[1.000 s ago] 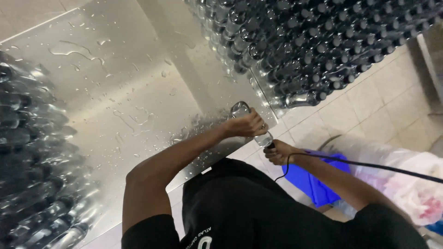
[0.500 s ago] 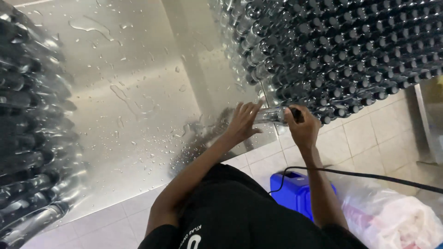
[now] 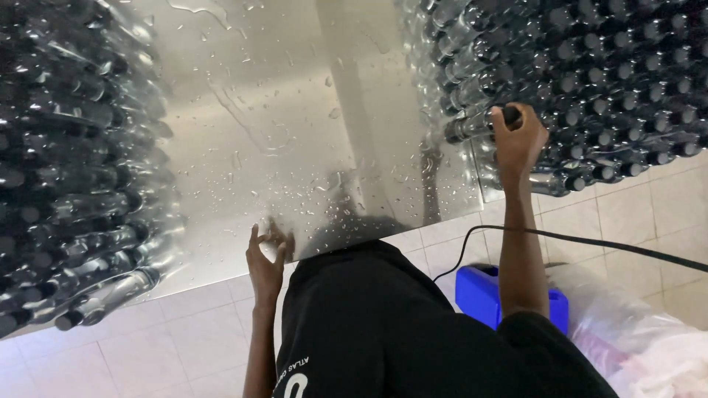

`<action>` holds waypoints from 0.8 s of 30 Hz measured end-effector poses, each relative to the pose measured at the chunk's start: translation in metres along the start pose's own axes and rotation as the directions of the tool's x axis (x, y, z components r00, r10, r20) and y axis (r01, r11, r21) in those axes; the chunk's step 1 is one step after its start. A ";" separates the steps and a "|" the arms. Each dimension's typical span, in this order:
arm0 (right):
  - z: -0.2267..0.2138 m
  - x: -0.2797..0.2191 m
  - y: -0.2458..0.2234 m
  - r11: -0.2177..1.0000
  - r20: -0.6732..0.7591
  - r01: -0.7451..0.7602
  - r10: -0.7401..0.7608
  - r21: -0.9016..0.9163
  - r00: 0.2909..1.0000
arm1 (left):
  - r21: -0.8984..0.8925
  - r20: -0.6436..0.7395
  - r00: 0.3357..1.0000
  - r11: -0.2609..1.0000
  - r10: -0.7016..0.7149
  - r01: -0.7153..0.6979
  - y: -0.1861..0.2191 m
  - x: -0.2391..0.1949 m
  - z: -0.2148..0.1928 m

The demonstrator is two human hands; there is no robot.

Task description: The person repeatedly picks up clear plastic bottles from a large pile on a metal table and screws black caps onto them by hand. After capping each bottle, the person places it into a separate pile of finished bottles on the right side of the table. The task is performed continuously in a repetitive cycle.

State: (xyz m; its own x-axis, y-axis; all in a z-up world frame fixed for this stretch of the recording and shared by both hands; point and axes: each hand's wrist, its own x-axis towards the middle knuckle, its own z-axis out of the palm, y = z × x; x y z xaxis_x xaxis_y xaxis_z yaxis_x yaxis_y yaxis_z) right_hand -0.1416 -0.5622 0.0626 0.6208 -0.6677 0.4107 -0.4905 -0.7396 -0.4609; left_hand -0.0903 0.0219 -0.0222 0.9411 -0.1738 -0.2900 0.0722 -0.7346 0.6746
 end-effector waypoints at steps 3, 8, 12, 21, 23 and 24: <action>0.002 0.006 0.000 0.998 -0.039 0.067 -0.067 -0.019 0.997 | -0.038 -0.081 0.993 0.996 -0.087 0.085 -0.021 -0.009 -0.001; -0.001 0.016 -0.009 0.998 0.060 -0.052 0.054 -0.038 0.997 | -0.214 0.038 0.990 0.967 -0.134 0.140 -0.038 -0.012 -0.017; -0.034 0.013 -0.053 0.989 0.199 -0.126 0.109 0.075 0.974 | -0.254 0.017 0.963 0.931 -0.268 0.263 -0.054 -0.021 -0.040; -0.042 0.032 -0.104 0.950 0.913 -0.111 -0.244 0.293 0.328 | -0.728 -0.459 0.612 0.667 -0.644 0.156 -0.087 -0.019 -0.087; 0.048 0.035 -0.038 0.197 0.271 -0.667 -0.963 0.718 0.008 | -0.714 -0.574 0.537 0.699 -0.618 0.041 -0.087 -0.006 -0.100; 0.080 0.023 -0.099 0.203 0.264 -0.677 -0.964 0.708 -0.013 | -0.719 -0.577 0.516 0.694 -0.633 0.048 -0.088 -0.002 -0.106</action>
State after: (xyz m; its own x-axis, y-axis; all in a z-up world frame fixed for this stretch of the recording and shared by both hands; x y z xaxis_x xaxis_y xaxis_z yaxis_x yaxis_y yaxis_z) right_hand -0.0298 -0.4980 0.0550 0.6262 0.7444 0.2316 -0.0867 0.3618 -0.9282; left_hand -0.0635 0.1564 -0.0097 0.6305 0.7538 -0.1853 0.3326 -0.0467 0.9419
